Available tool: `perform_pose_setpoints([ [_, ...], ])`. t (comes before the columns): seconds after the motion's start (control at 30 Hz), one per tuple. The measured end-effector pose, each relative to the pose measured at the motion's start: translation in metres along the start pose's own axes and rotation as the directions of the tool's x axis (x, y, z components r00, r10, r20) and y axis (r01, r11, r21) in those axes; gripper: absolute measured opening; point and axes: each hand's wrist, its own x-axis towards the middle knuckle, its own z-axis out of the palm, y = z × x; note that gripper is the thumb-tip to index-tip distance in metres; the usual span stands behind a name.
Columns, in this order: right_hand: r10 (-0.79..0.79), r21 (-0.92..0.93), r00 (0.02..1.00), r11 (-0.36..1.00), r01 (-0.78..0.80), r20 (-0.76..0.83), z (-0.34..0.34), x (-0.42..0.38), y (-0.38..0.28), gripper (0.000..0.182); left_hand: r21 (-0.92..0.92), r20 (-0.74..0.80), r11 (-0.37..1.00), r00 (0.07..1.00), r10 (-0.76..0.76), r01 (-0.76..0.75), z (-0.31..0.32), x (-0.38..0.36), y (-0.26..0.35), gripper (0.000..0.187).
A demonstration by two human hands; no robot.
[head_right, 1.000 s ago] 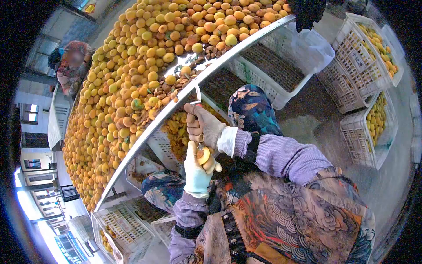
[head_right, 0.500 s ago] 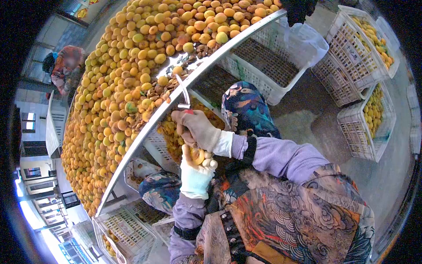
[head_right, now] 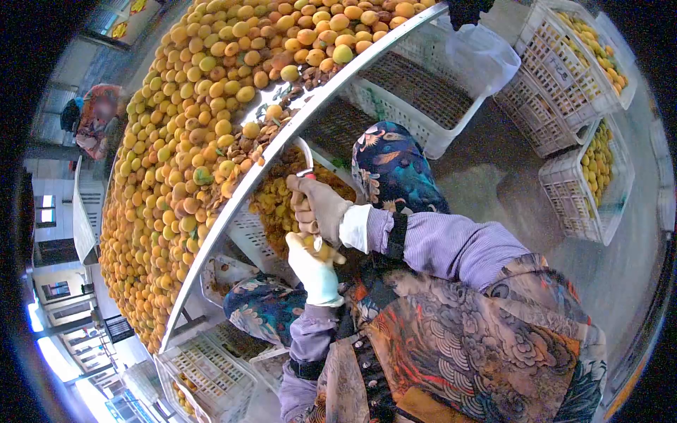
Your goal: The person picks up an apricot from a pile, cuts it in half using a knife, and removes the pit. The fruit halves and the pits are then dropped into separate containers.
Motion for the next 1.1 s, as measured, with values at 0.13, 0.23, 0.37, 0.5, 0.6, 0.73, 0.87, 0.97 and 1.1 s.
perform_pose_setpoints([
  [0.13, -0.004, -0.016, 0.994, 1.0, 0.002, -0.111, 0.014, -0.005, -0.005, 0.037, -0.086, -0.018, 0.995, 0.999, -0.044, 0.043, -0.001, 0.005, 0.003, 0.024],
  [0.23, -0.025, -0.082, 0.993, 0.996, 0.015, -0.118, 0.014, 0.001, -0.005, 0.036, -0.278, 0.127, 0.944, 0.981, -0.148, 0.178, -0.02, 0.013, -0.004, 0.038],
  [0.37, -0.124, -0.094, 0.987, 0.989, 0.114, -0.098, 0.016, 0.0, -0.007, 0.033, -0.444, 0.275, 0.838, 0.939, -0.209, 0.316, -0.022, 0.015, 0.011, 0.037],
  [0.5, -0.191, -0.033, 0.98, 0.981, 0.19, -0.056, 0.023, 0.01, -0.018, 0.036, -0.292, 0.371, 0.926, 0.921, -0.12, 0.239, -0.024, 0.023, 0.025, 0.028],
  [0.6, -0.254, 0.02, 0.964, 0.966, 0.256, -0.077, 0.041, 0.002, -0.039, 0.033, -0.239, 0.273, 0.956, 0.957, -0.1, 0.168, -0.023, 0.033, 0.044, 0.03],
  [0.73, -0.406, 0.002, 0.912, 0.913, 0.407, -0.062, 0.036, 0.005, -0.072, 0.039, -0.269, 0.155, 0.956, 0.975, 0.16, -0.114, -0.036, 0.075, 0.083, 0.032],
  [0.87, -0.4, 0.022, 0.913, 0.915, 0.403, -0.082, 0.016, 0.017, -0.077, 0.036, -0.137, -0.01, 0.972, 0.981, 0.191, -0.191, -0.053, 0.134, 0.127, 0.02],
  [0.97, -0.376, 0.105, 0.925, 0.919, 0.38, -0.053, 0.011, 0.015, -0.079, 0.035, 0.119, -0.118, 0.968, 0.965, 0.234, -0.22, -0.055, 0.147, 0.138, 0.022],
  [1.1, -0.39, -0.009, 0.92, 0.921, 0.39, -0.034, 0.006, 0.011, -0.083, 0.034, 0.239, -0.16, 0.944, 0.95, 0.267, -0.225, -0.055, 0.129, 0.144, 0.025],
])
